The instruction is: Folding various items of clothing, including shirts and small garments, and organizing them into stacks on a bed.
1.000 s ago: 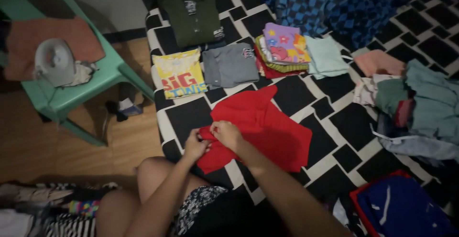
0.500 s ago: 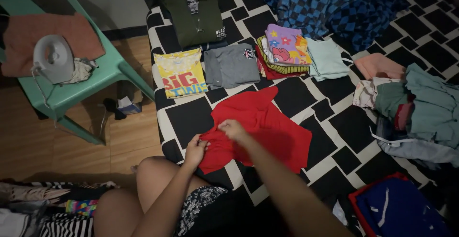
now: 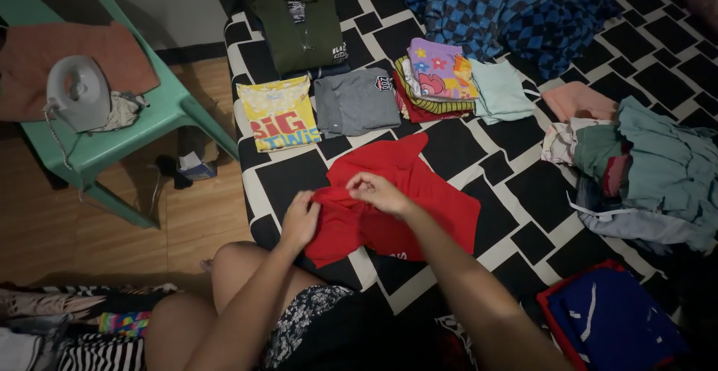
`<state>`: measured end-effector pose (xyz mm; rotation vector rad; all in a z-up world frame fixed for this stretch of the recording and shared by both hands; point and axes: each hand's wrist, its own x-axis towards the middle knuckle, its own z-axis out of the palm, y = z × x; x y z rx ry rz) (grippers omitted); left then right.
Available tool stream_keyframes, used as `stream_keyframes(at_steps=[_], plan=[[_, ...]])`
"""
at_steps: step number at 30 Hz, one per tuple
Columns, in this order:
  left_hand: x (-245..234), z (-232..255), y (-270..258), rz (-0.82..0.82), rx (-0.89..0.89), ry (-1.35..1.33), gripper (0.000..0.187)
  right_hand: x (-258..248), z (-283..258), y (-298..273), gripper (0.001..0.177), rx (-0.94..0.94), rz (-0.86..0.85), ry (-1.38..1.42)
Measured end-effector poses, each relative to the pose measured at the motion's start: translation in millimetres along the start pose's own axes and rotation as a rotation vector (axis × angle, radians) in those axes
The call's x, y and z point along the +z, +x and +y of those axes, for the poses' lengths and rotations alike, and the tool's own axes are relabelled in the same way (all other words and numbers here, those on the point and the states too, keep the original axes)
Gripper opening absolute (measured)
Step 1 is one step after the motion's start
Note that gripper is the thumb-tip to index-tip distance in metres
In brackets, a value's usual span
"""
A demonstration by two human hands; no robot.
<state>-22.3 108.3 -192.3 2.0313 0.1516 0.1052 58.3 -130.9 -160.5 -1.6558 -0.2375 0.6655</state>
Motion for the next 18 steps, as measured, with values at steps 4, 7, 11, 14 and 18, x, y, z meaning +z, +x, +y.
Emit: stream_keyframes(at_steps=[4, 7, 11, 14, 18], plan=[[-27, 45, -7, 0.023, 0.255, 0.309, 0.022, -10, 5, -12, 0.026, -0.282, 0.139, -0.584], [-29, 44, -7, 0.026, 0.267, 0.349, 0.022, -21, 16, -25, 0.035, -0.291, 0.373, -0.561], [-34, 42, -8, 0.026, 0.155, 0.259, 0.023, -59, 15, -69, 0.046, 0.053, 0.518, -0.847], [-26, 31, -3, -0.022, 0.005, 0.082, 0.023, -90, 29, -94, 0.054, 0.291, 0.42, -0.98], [0, -2, 12, -0.028, -0.101, -0.088, 0.027, -104, 46, -106, 0.058, 0.325, 0.451, -0.782]])
